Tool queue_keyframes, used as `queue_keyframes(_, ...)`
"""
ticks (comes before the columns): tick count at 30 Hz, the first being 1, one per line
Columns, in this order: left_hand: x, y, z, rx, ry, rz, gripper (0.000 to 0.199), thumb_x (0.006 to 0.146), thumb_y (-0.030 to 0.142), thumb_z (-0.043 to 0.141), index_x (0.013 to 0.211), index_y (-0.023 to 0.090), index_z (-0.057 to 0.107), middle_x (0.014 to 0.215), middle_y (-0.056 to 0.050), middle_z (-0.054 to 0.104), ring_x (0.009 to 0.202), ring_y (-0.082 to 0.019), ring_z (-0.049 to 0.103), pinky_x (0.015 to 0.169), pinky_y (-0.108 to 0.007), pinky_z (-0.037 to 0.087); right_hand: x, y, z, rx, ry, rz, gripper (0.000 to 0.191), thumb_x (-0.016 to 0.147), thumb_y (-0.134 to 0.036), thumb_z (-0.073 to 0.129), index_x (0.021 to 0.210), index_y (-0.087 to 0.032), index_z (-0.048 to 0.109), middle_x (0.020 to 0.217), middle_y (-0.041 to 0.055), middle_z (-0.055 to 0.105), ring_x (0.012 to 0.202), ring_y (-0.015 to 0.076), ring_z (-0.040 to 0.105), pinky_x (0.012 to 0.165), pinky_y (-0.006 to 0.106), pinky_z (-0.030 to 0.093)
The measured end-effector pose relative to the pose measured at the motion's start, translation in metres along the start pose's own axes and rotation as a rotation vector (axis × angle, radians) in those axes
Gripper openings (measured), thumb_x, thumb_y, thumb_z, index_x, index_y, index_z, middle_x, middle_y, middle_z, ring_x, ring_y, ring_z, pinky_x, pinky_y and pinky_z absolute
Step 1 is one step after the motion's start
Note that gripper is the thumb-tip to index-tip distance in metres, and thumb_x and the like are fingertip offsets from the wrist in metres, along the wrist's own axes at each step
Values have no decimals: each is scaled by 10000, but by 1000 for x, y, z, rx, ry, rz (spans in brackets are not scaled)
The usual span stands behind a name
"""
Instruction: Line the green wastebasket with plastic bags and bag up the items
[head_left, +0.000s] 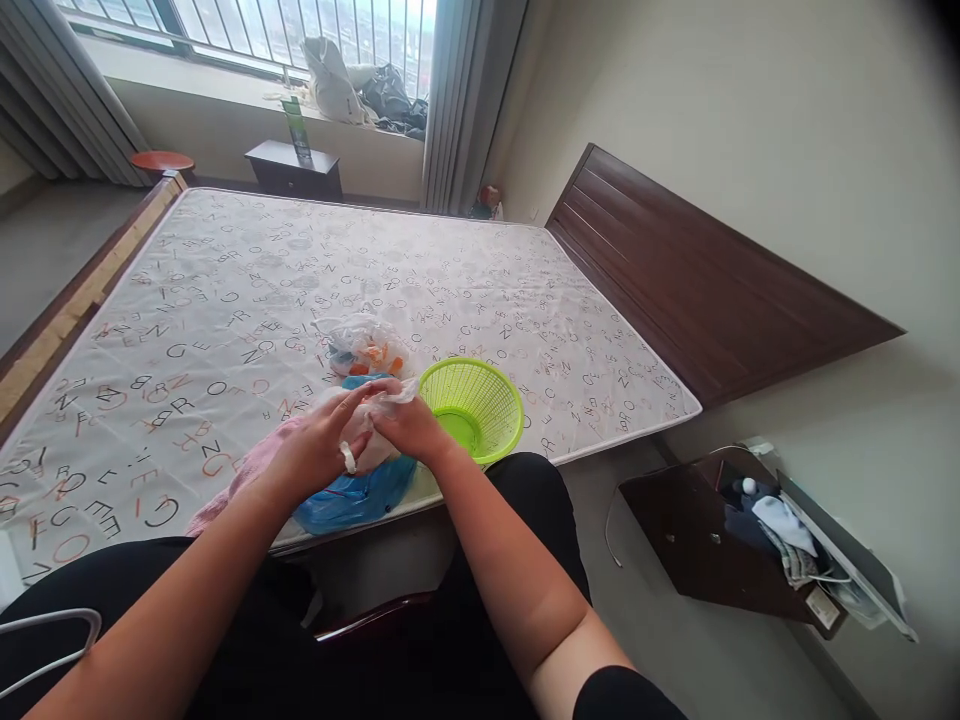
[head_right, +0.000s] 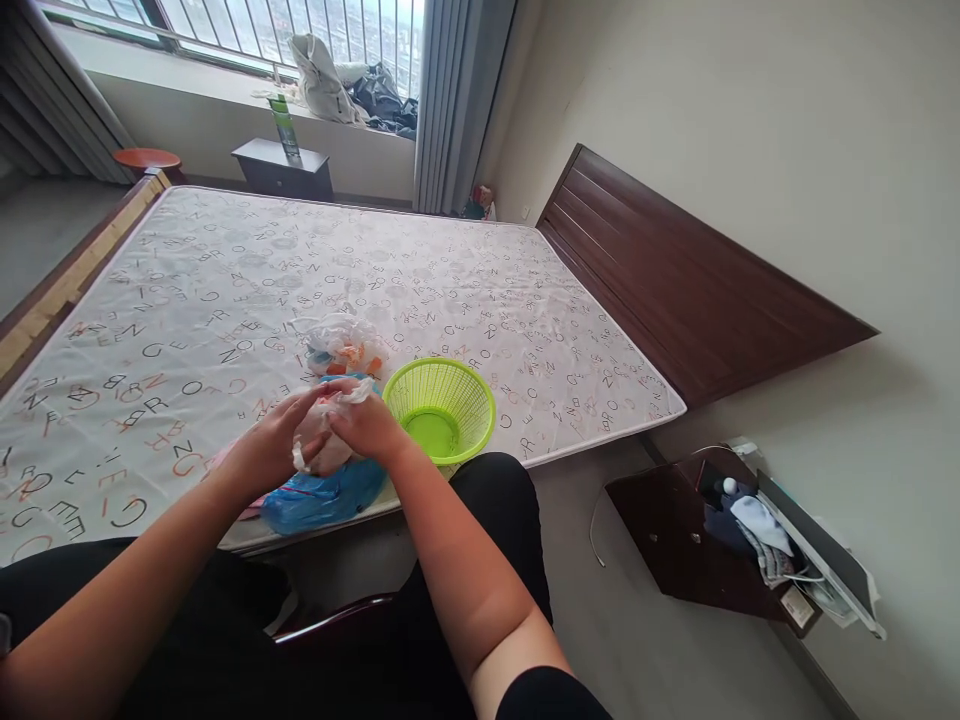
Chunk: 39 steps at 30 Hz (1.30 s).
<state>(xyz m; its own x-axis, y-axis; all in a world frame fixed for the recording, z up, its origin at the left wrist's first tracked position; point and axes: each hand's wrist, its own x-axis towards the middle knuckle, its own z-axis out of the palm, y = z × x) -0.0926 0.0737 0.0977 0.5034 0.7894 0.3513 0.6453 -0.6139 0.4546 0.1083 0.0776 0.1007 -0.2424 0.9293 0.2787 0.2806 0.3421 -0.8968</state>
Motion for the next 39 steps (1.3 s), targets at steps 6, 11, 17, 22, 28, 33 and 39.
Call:
queue_keyframes(6,2,-21,5,-38,90,-225,390,960,401,527,1245,192,691,1207,-130,722,1105,-304,686,966,-415,540,1,-7,-5,-28,309,-107,444,939,-361,656,1346,-252,517,1532,116,469,1423,222,481,1106,401,527)
queue_keyframes(11,5,-15,-6,-85,70,-127,335,935,362,510,1140,219,733,1123,-113,732,1041,-286,684,927,-400,544,-1,-8,4,-270,5,-199,342,923,-353,724,1252,-295,650,1395,70,596,1367,255,510,1204,458,401)
queue_keyframes(17,9,-24,-34,-47,182,-197,295,922,356,527,1038,221,764,1032,-91,746,998,-265,681,919,-381,529,4,4,-12,-228,206,21,142,984,-286,556,899,-248,663,914,26,648,872,192,595,868,312,494)
queue_keyframes(22,15,-42,-58,-191,215,-642,380,836,519,642,993,194,763,890,-72,738,887,-280,685,807,-391,550,2,1,-34,-124,393,166,320,1008,-396,464,750,-227,548,679,-29,518,672,159,468,681,260,410)
queue_keyframes(28,12,-52,-57,-800,-159,-499,703,668,738,775,1128,206,764,1102,-137,752,1035,-348,699,765,-349,591,-2,6,-25,29,486,261,244,990,-368,450,894,-217,615,828,-8,640,776,171,559,718,259,419)
queue_keyframes(33,13,-48,-55,-693,-14,-543,669,646,741,780,1035,197,786,978,-118,759,855,-295,698,658,-326,558,-4,6,-25,3,532,262,175,939,-323,509,1022,-212,615,946,10,675,878,188,601,799,271,435)
queue_keyframes(39,15,-49,-46,-590,370,-692,370,710,505,770,909,195,731,801,-22,691,727,-184,618,629,-284,488,-8,7,-30,-62,571,291,258,992,-411,479,806,-233,489,720,-41,503,685,155,452,663,261,341)
